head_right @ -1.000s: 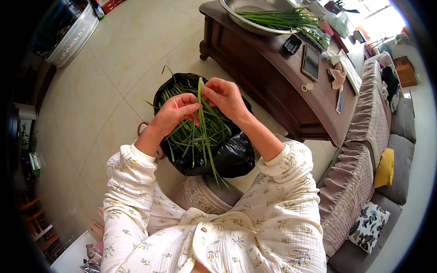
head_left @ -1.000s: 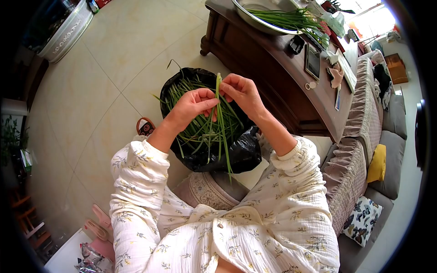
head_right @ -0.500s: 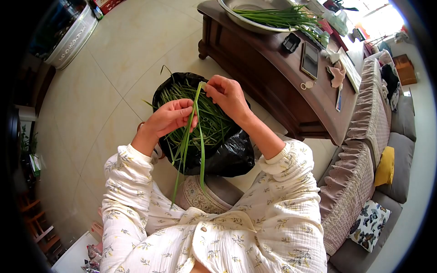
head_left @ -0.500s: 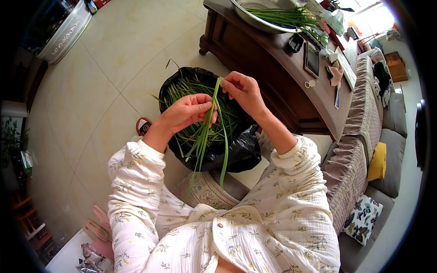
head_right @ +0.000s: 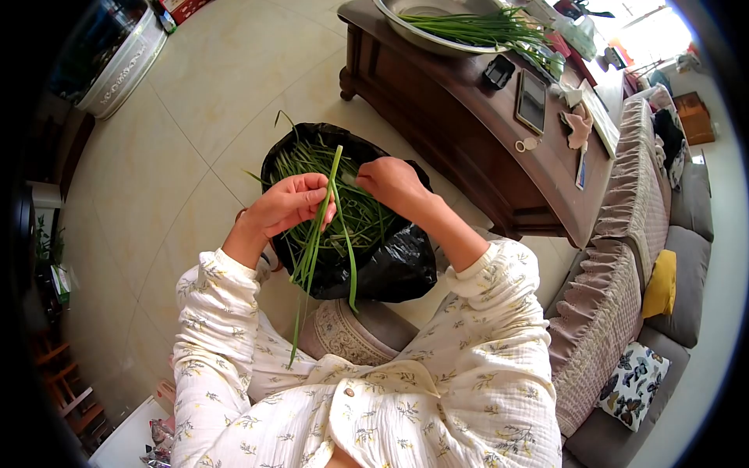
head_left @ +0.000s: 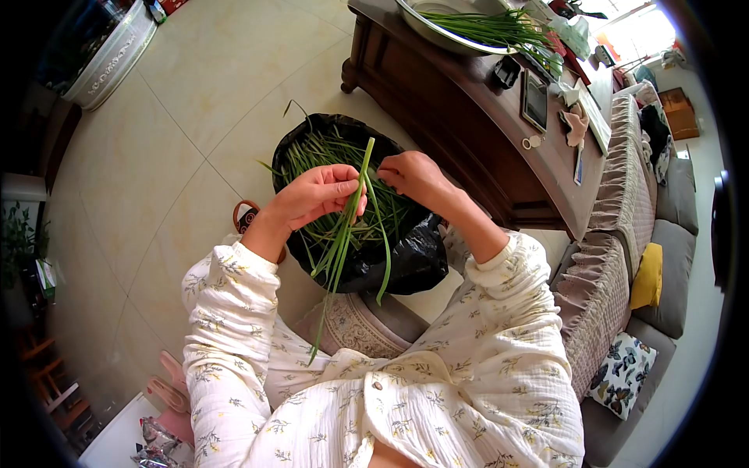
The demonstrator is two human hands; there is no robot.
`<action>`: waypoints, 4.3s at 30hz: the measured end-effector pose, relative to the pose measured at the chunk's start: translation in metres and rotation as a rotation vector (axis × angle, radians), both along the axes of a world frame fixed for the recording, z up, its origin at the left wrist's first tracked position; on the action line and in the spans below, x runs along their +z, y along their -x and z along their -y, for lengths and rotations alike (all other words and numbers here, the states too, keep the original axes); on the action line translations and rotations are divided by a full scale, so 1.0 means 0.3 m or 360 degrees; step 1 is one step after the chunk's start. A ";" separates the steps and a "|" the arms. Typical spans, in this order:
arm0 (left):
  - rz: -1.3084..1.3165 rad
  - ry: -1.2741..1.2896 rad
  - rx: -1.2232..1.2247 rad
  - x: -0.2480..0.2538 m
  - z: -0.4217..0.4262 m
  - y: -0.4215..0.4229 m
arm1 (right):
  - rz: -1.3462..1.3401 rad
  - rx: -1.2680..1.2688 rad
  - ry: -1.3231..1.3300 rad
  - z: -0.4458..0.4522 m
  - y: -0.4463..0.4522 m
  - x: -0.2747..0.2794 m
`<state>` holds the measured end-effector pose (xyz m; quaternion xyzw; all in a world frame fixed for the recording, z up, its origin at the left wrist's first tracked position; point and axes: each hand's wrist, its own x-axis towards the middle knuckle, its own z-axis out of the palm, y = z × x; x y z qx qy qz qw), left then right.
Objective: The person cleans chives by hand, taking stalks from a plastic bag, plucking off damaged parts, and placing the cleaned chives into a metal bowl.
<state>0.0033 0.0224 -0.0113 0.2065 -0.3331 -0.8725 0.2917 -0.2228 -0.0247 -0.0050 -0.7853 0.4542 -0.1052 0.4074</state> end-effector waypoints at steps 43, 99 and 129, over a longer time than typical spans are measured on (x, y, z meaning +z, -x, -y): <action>0.0759 0.0581 0.0909 0.019 0.071 0.067 | 0.0561 -0.0452 0.0517 -0.030 -0.139 0.122; 0.0756 0.0441 0.0437 -0.066 0.012 0.136 | 0.2035 -0.1340 -0.0251 0.222 0.201 0.173; 0.0629 0.0136 0.0164 -0.080 0.026 0.190 | 0.2253 -0.1428 -0.0211 0.233 0.232 0.200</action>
